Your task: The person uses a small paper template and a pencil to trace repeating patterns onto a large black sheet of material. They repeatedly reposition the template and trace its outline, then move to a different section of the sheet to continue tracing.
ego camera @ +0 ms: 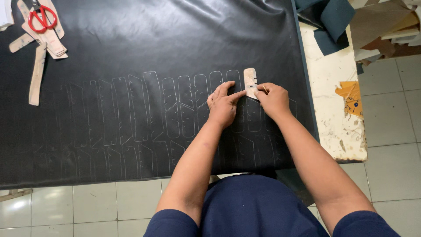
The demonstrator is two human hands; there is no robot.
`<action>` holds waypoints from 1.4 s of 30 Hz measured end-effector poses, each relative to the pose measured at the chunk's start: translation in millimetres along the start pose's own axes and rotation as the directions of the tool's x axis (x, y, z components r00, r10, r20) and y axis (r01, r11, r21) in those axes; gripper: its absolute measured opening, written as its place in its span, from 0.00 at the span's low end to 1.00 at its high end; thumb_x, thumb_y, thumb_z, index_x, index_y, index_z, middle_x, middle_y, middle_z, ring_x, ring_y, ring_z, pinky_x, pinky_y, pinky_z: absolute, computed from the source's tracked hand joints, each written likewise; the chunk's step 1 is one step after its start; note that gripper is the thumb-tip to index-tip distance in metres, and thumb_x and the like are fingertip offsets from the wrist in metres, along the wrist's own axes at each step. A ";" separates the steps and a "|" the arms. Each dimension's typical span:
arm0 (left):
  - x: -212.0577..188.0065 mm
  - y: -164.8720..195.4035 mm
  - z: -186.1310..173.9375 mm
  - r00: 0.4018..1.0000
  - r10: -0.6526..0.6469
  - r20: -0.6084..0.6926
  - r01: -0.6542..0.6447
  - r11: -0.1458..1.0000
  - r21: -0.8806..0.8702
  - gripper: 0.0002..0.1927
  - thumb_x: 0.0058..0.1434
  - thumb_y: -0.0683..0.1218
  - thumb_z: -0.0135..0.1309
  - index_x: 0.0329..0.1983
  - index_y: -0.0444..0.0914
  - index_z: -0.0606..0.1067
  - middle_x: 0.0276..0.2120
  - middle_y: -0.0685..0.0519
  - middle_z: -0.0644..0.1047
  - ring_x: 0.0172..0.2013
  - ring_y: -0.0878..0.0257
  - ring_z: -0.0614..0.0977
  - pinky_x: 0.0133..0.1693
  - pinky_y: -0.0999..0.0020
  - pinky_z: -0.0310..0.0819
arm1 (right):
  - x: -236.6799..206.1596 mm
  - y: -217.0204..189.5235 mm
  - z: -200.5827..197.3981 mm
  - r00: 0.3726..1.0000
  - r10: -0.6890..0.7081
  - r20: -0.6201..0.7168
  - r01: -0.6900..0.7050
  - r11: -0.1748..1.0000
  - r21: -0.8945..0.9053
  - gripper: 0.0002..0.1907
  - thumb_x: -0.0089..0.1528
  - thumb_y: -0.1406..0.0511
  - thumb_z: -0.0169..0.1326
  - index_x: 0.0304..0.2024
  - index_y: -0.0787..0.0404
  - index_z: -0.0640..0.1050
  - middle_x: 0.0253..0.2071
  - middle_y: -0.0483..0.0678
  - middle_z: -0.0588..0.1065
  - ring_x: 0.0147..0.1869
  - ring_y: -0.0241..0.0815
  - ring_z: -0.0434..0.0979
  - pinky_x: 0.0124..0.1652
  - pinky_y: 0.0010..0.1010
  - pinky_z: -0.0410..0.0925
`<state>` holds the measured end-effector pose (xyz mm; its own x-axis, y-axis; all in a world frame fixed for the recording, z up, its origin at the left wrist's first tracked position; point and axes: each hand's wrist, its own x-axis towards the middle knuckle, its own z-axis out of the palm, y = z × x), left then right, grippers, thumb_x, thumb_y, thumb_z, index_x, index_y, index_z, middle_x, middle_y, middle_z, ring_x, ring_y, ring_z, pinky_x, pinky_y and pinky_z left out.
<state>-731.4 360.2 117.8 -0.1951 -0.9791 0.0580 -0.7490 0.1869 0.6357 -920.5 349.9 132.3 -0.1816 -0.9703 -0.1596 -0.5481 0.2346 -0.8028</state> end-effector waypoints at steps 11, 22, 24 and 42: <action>-0.1 8.2 -6.5 0.997 0.076 0.009 -0.077 0.988 0.137 0.23 0.58 0.40 0.51 0.53 0.55 0.81 0.65 0.57 0.69 0.68 0.58 0.64 0.64 0.51 0.50 | 2.9 7.2 3.0 0.999 -0.044 0.004 0.044 0.998 -0.044 0.11 0.61 0.62 0.60 0.44 0.59 0.84 0.32 0.49 0.82 0.28 0.38 0.82 0.34 0.30 0.73; 8.8 36.4 30.0 0.937 0.254 0.241 -0.344 0.793 0.504 0.12 0.68 0.44 0.46 0.51 0.40 0.76 0.52 0.50 0.75 0.47 0.57 0.77 0.50 0.59 0.67 | 28.5 24.4 -1.4 0.981 -0.192 0.018 0.188 0.936 -0.296 0.13 0.56 0.59 0.62 0.41 0.55 0.87 0.40 0.55 0.78 0.46 0.54 0.79 0.45 0.40 0.70; 9.6 42.1 43.0 0.950 0.253 0.185 -0.313 0.796 0.518 0.16 0.63 0.45 0.47 0.52 0.35 0.74 0.55 0.44 0.76 0.43 0.55 0.79 0.41 0.58 0.72 | 35.8 14.5 -13.0 0.945 -0.319 -0.069 0.288 0.915 -0.282 0.11 0.62 0.59 0.60 0.37 0.59 0.85 0.43 0.56 0.77 0.47 0.54 0.78 0.47 0.41 0.70; 11.7 40.6 75.8 0.927 -0.179 0.329 0.113 0.971 0.209 0.44 0.64 0.43 0.44 0.77 0.26 0.38 0.33 0.32 0.80 0.33 0.42 0.85 0.39 0.52 0.80 | 32.3 -74.2 -18.8 0.799 -0.561 0.216 0.596 0.784 -0.171 0.12 0.67 0.58 0.55 0.38 0.58 0.82 0.34 0.50 0.77 0.40 0.51 0.78 0.40 0.39 0.70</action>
<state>-812.1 362.4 86.0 -0.2551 -0.9147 -0.3134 -0.8821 0.0874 0.4630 -901.1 302.3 197.5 0.3384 -0.9198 0.1988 -0.6775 -0.3847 -0.6269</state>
